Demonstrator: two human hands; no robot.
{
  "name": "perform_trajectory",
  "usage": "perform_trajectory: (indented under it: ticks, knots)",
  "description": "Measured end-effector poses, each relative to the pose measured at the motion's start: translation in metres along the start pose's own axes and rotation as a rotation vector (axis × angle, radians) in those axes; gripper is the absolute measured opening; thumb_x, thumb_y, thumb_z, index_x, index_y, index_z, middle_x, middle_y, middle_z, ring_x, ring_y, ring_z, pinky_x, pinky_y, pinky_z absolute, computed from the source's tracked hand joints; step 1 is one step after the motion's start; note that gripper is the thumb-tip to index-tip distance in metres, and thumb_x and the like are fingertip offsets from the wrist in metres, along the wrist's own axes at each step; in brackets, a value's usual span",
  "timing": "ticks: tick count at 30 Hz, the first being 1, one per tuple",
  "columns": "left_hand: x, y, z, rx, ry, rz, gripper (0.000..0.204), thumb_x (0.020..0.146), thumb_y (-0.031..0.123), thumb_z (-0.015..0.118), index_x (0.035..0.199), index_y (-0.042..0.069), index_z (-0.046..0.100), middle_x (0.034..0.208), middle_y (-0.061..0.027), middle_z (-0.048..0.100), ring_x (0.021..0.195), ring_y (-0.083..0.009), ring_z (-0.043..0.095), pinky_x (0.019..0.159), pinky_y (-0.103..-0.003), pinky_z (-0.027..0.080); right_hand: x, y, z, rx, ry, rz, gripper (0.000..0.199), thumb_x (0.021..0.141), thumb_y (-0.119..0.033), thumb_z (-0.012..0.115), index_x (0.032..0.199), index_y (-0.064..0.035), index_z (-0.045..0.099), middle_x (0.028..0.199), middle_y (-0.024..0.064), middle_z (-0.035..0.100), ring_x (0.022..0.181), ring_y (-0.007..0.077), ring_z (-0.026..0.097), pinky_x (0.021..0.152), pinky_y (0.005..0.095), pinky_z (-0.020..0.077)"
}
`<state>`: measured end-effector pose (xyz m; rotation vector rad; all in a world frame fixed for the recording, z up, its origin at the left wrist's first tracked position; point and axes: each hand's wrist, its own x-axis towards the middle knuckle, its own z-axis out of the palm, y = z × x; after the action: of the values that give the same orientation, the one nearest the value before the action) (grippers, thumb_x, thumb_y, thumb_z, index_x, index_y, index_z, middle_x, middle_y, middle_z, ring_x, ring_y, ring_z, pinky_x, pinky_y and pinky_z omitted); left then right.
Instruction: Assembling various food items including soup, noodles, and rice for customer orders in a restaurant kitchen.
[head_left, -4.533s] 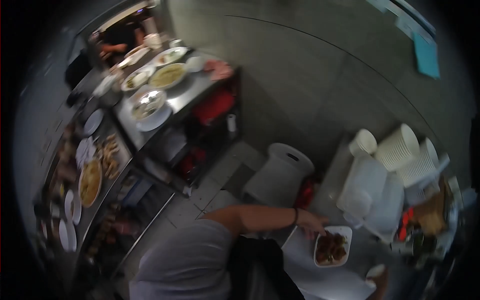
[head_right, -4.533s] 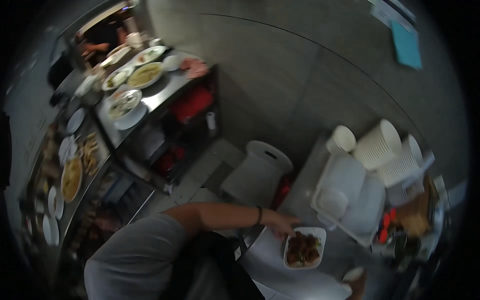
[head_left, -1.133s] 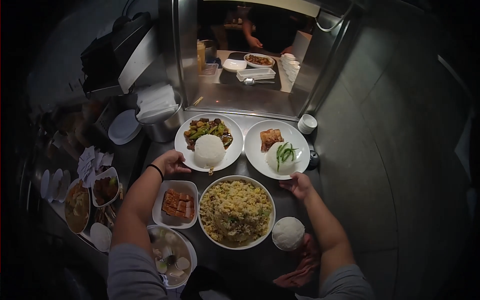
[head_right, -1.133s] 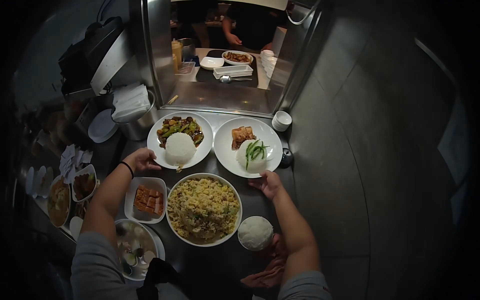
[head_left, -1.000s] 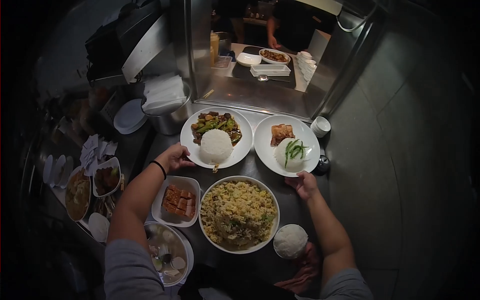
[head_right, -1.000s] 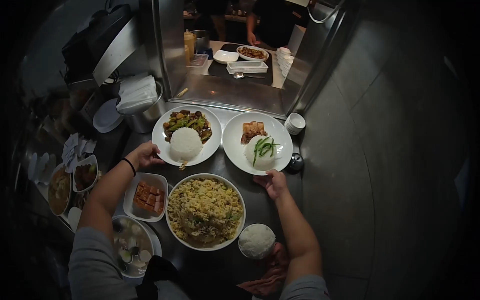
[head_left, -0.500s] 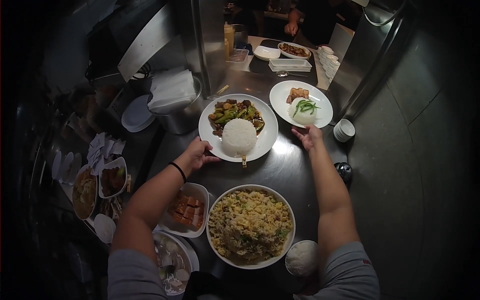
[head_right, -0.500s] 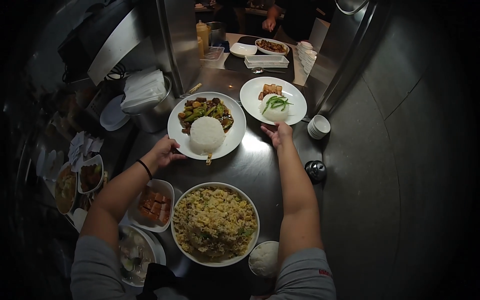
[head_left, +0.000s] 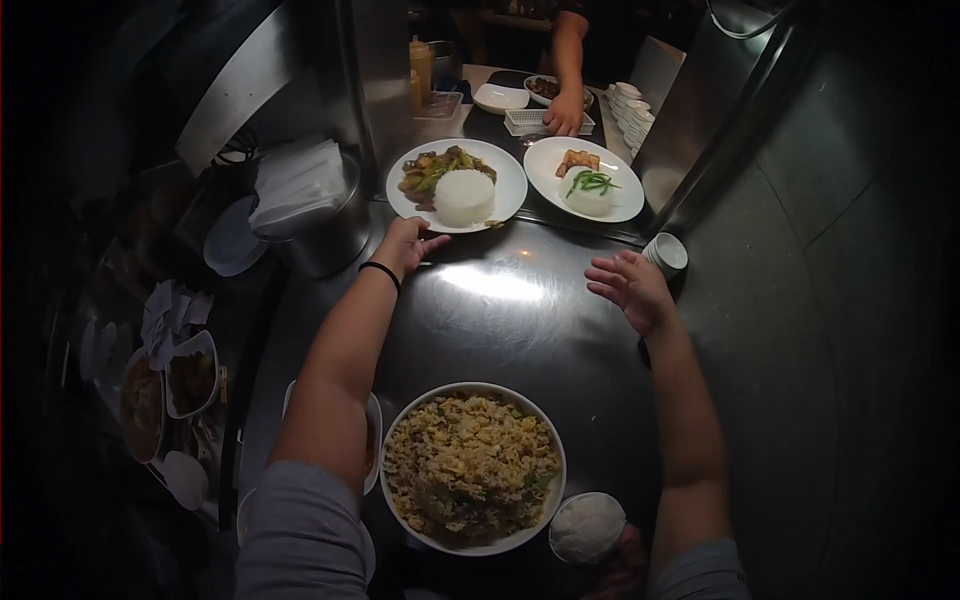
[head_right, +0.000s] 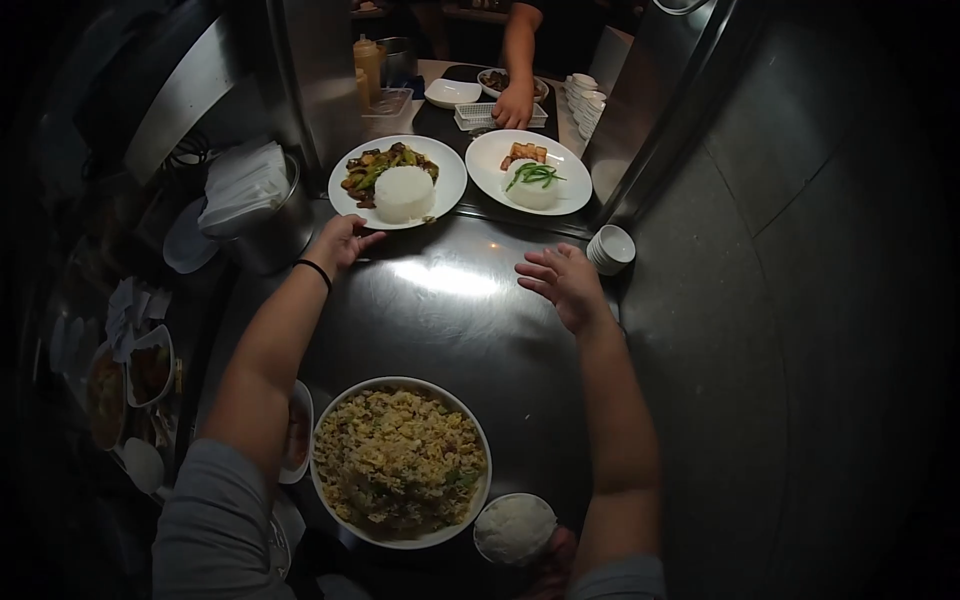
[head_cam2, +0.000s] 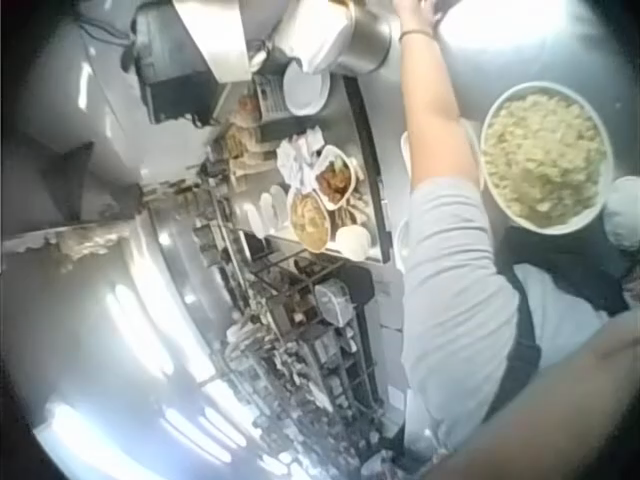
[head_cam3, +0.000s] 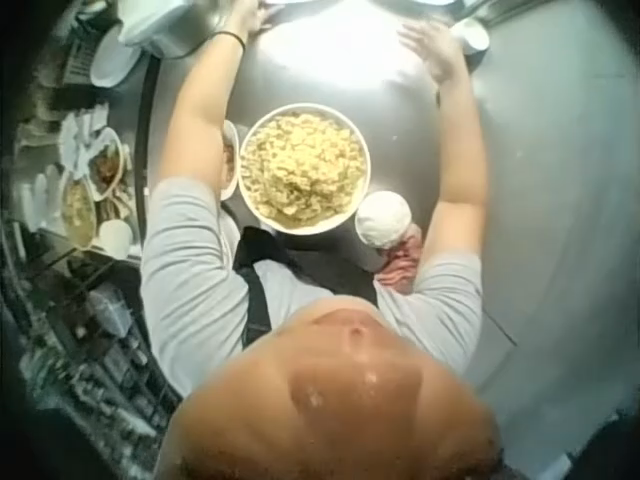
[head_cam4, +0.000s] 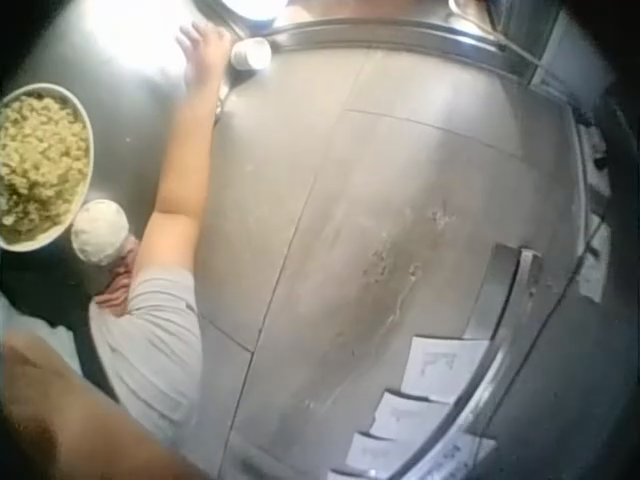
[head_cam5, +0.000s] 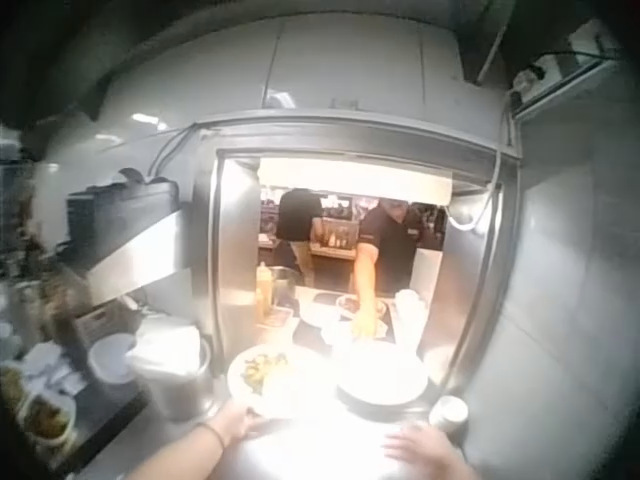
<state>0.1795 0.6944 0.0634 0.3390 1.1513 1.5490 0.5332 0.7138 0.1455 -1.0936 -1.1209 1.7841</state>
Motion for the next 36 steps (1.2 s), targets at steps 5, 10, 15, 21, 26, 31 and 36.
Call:
perform_trajectory:
  ticks: [5,10,15,21,26,31,36]
  knots:
    - [0.028,-0.006,0.025,0.084,-0.057,0.070,0.029,0.086,0.000,0.045,0.114,-0.002,0.036,0.106,-0.0126,0.050,0.088,-0.0245,0.056,0.077,-0.040,0.056,-0.081,-0.013,-0.007,-0.028,0.031,-0.021,0.062,0.087,-0.017,0.053,0.133,0.0006,0.014,0.109,0.0224,0.051,0.092,0.0295,0.058,0.079,0.0375,0.0496]
    - [0.037,-0.019,0.025,0.185,0.024,0.114,0.053,0.083,-0.001,0.052,0.126,0.013,0.026,0.123,-0.0025,0.041,0.102,-0.0207,0.049,0.083,-0.038,0.043,-0.185,-0.012,-0.003,-0.233,-0.110,-0.010,0.050,0.087,-0.014,0.053,0.129,0.0004,0.029,0.110,0.0170,0.053,0.093,0.0245,0.059,0.080,0.0350,0.0490]
    - [-0.096,0.038,0.063,0.486,-0.179,0.065,0.071,0.080,0.000,0.050,0.134,0.015,0.006,0.125,-0.0102,0.033,0.108,-0.0221,0.043,0.088,-0.039,0.041,-0.315,-0.004,-0.004,-0.335,-0.033,-0.007,0.045,0.087,-0.012,0.054,0.127,-0.0001,0.036,0.109,0.0139,0.054,0.094,0.0183,0.058,0.080,0.0318,0.0483]
    - [-0.171,0.118,0.048,0.771,-0.669,0.288,0.092,0.076,0.013,0.061,0.140,0.009,-0.005,0.118,-0.0081,0.047,0.081,-0.0117,0.050,0.070,-0.026,0.042,-0.466,0.025,0.005,-0.588,0.349,-0.135,0.040,0.084,-0.005,0.056,0.122,-0.0024,0.043,0.107,0.0122,0.056,0.096,0.0177,0.057,0.084,0.0306,0.0469]
    - [-0.200,0.164,-0.084,0.689,-0.798,0.640,0.042,0.091,0.024,0.047,0.126,0.002,0.043,0.130,-0.0195,0.041,0.118,-0.0338,0.041,0.099,-0.038,0.032,-0.532,-0.004,0.037,-0.936,0.792,-0.269,0.028,0.083,-0.009,0.060,0.110,-0.0074,0.056,0.098,0.0066,0.060,0.089,0.0124,0.058,0.075,0.0264,0.0469]
    - [-0.424,0.184,-0.104,1.020,-0.530,0.805,0.046,0.087,0.016,0.052,0.130,0.006,0.040,0.130,-0.0172,0.041,0.117,-0.0268,0.042,0.096,-0.032,0.036,-0.607,-0.027,0.051,-1.197,1.207,-0.486,0.017,0.085,-0.013,0.057,0.100,-0.0073,0.062,0.085,0.0065,0.061,0.077,0.0116,0.058,0.065,0.0260,0.0457]
    - [-0.447,0.158,-0.197,1.143,-0.114,0.635,0.046,0.086,0.018,0.052,0.126,-0.001,0.040,0.125,-0.0168,0.045,0.112,-0.0251,0.047,0.093,-0.036,0.039,-0.627,-0.071,0.071,-1.650,1.481,-0.817,0.020,0.086,-0.007,0.051,0.104,-0.0038,0.059,0.102,0.0139,0.055,0.094,0.0262,0.055,0.079,0.0304,0.0436]
